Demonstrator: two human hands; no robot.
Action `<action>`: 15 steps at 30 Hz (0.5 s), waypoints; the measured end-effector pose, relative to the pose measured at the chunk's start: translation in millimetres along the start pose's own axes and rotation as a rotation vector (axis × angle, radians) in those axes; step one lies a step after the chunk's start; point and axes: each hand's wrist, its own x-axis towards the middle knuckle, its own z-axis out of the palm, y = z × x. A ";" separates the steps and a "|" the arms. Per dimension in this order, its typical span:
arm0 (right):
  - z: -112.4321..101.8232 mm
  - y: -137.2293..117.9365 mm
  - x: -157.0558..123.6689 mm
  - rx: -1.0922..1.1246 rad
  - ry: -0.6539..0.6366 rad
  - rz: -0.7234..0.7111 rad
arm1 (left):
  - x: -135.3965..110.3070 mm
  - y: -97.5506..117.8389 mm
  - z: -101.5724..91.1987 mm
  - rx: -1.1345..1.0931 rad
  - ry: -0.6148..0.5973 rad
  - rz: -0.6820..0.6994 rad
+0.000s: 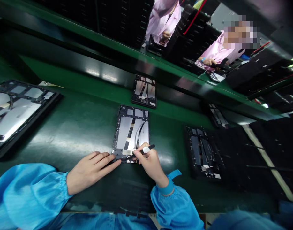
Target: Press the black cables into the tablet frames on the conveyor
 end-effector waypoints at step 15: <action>-1.3 -0.5 0.3 0.013 0.012 -0.004 | 6.3 -0.4 -7.8 -0.047 -0.051 -0.043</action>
